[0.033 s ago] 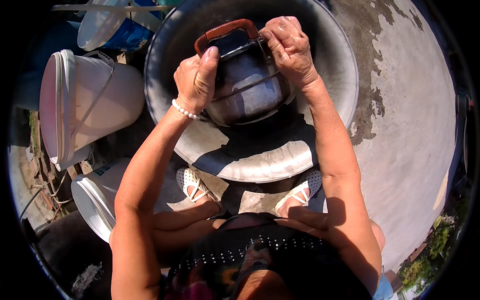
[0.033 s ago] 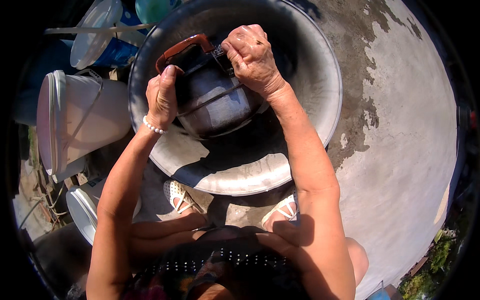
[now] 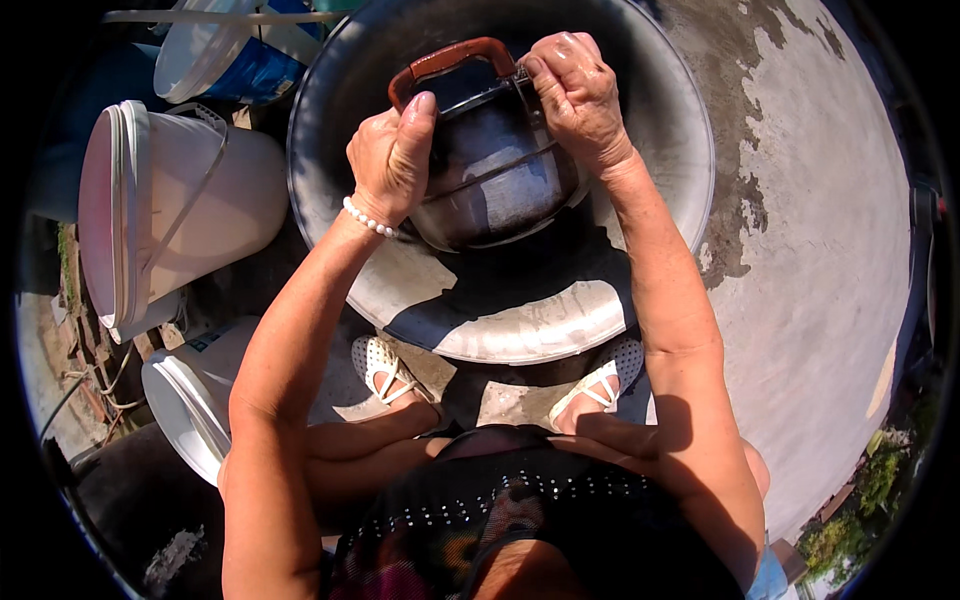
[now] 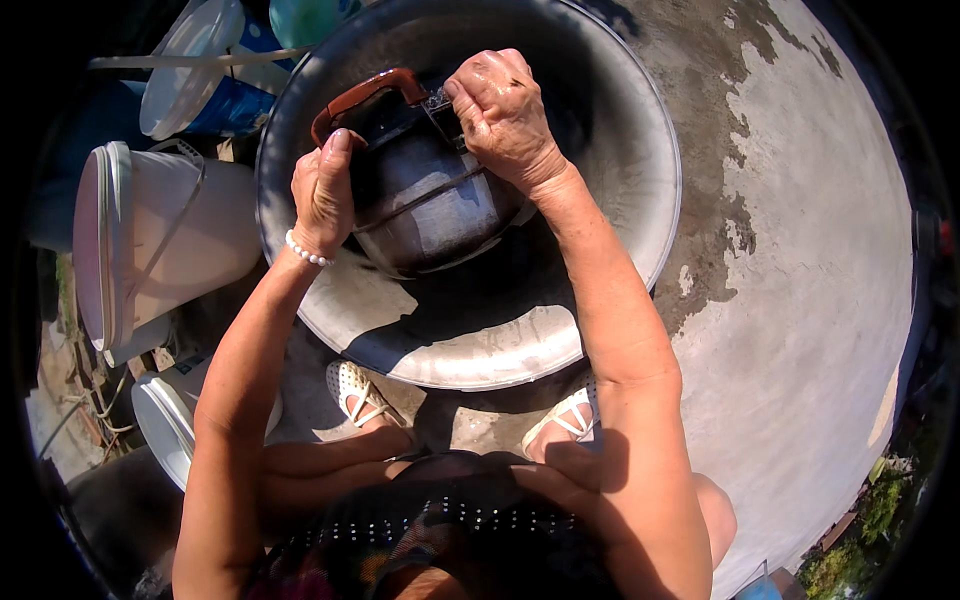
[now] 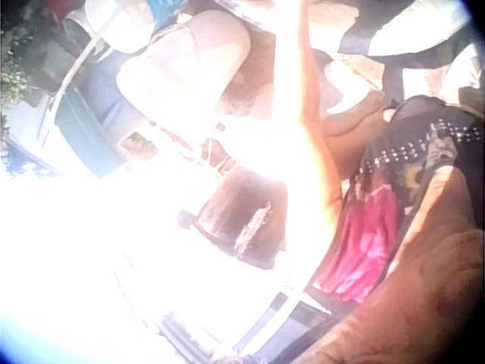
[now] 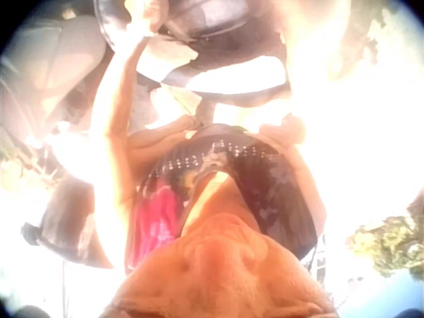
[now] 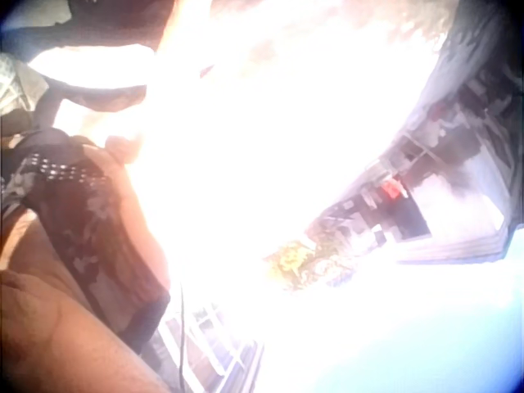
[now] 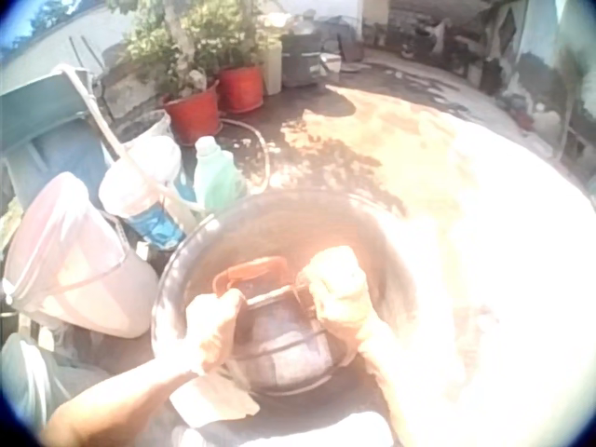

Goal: The person carries a metal pot and lid outside, then squats to wash them in a large basin using water from a bucket and a red scoop. The person scrubs the pot's interior and exterior with a dark scrubber and rinses the lid and pot repeatedly.

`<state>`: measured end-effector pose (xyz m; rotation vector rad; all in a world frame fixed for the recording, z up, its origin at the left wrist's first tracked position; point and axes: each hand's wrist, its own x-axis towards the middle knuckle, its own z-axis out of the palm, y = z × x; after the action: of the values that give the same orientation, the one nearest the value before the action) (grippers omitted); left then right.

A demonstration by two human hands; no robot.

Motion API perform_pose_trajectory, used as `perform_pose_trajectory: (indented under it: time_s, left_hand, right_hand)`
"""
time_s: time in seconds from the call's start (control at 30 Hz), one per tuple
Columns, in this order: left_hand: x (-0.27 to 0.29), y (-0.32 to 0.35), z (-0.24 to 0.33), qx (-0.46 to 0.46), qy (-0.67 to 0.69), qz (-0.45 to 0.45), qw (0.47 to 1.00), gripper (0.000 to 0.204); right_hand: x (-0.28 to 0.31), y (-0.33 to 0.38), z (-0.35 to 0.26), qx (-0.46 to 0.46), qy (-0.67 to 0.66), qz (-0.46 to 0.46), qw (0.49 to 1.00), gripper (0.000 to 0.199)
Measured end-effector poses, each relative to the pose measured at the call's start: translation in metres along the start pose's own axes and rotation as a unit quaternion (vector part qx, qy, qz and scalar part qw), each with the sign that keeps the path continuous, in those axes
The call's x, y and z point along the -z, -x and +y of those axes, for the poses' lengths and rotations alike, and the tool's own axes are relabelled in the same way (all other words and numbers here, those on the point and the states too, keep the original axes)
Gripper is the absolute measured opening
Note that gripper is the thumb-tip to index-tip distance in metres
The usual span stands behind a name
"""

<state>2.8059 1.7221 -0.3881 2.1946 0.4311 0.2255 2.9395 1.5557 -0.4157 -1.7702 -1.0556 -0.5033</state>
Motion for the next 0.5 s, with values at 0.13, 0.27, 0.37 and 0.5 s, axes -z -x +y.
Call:
perform_pose_trajectory:
  time_s: [0.13,0.27,0.37,0.5]
  left_hand:
    - [-0.004,0.000,-0.011,-0.041,0.019,0.061,0.997,0.059]
    - [0.003,0.003,-0.021,-0.010,0.087,0.012,0.996,0.050]
    - [-0.001,0.003,-0.020,-0.020,0.095,0.043,0.994,0.049]
    - [-0.003,0.003,-0.012,-0.023,0.067,0.018,0.997,0.049]
  right_hand:
    - [0.012,0.001,0.015,-0.301,0.015,0.078,0.950,0.019]
    - [-0.004,-0.016,-0.024,-0.166,-0.118,0.083,0.976,0.014]
    - [-0.015,-0.014,-0.027,-0.095,-0.118,-0.041,0.988,0.015]
    - [-0.007,0.000,0.014,-0.016,0.037,-0.007,0.999,0.017]
